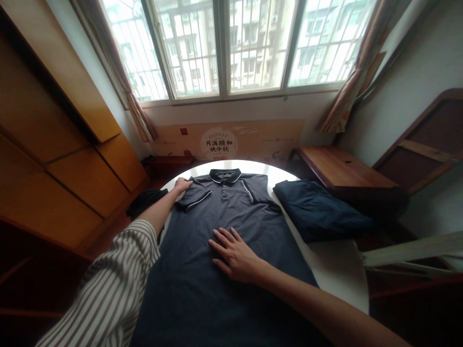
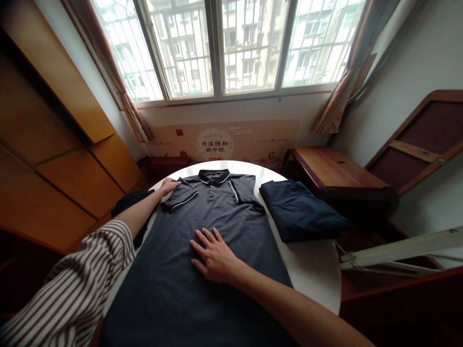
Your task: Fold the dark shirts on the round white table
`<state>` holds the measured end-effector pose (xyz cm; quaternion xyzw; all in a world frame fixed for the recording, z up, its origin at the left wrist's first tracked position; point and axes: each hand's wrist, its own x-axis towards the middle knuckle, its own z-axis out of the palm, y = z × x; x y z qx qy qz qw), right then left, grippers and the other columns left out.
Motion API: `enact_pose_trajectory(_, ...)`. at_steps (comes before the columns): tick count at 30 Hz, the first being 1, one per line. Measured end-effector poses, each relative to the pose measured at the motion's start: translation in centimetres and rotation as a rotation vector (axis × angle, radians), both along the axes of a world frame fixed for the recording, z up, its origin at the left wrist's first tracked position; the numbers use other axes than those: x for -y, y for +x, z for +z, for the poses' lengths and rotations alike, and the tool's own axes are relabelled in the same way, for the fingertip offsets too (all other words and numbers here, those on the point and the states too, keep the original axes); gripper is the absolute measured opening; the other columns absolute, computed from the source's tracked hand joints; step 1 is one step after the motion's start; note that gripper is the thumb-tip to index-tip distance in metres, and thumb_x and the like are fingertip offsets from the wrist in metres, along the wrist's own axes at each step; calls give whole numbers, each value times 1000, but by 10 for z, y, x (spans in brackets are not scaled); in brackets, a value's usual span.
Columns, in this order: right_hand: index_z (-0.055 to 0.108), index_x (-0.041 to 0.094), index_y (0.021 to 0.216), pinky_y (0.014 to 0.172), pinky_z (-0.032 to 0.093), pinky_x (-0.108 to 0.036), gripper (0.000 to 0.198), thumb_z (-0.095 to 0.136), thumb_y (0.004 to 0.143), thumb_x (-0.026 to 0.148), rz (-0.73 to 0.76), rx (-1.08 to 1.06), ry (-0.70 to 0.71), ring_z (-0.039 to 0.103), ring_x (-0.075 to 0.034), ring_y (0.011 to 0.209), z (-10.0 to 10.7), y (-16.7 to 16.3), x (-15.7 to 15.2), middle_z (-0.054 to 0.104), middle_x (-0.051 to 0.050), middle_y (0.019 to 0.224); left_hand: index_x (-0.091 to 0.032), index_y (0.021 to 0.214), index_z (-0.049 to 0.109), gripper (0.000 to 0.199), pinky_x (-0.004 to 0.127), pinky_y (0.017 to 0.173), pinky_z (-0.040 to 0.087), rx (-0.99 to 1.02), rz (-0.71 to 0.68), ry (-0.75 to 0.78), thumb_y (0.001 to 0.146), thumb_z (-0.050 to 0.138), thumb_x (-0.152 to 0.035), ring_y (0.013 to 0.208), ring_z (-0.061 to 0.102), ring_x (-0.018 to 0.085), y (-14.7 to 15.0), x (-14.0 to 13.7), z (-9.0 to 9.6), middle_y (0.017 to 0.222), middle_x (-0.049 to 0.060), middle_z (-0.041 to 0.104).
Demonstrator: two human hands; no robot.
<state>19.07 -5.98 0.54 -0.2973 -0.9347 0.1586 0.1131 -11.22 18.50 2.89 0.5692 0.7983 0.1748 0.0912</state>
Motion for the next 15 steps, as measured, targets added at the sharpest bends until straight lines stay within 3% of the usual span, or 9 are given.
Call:
enact_pose_trajectory(8, 35, 35, 152, 117, 3, -61, 64, 37, 96, 65, 93, 20, -94, 5, -34, 151, 8, 4, 3, 16, -6, 164, -12, 113, 70, 34, 30, 83, 51, 18, 126, 22, 90, 50, -28, 104, 68, 27, -9, -16, -11, 114, 17, 71)
enact_pose_trajectory(12, 29, 32, 155, 116, 0, -63, 72, 40, 93, 69, 118, 29, -128, 1, -36, 150, 8, 5, 5, 12, -7, 165, -10, 112, 69, 33, 32, 93, 48, -31, 73, 28, 90, 49, -26, 111, 65, 29, -7, -14, -8, 115, 19, 69)
enact_pose_trajectory(15, 25, 29, 156, 115, -2, -65, 79, 40, 92, 71, 126, 29, -151, -2, -37, 150, 10, 4, 14, 8, -10, 165, -5, 126, 61, 43, 38, 102, 43, -88, -2, 63, 90, 50, -27, 123, 56, 33, 3, -3, -5, 130, 25, 59)
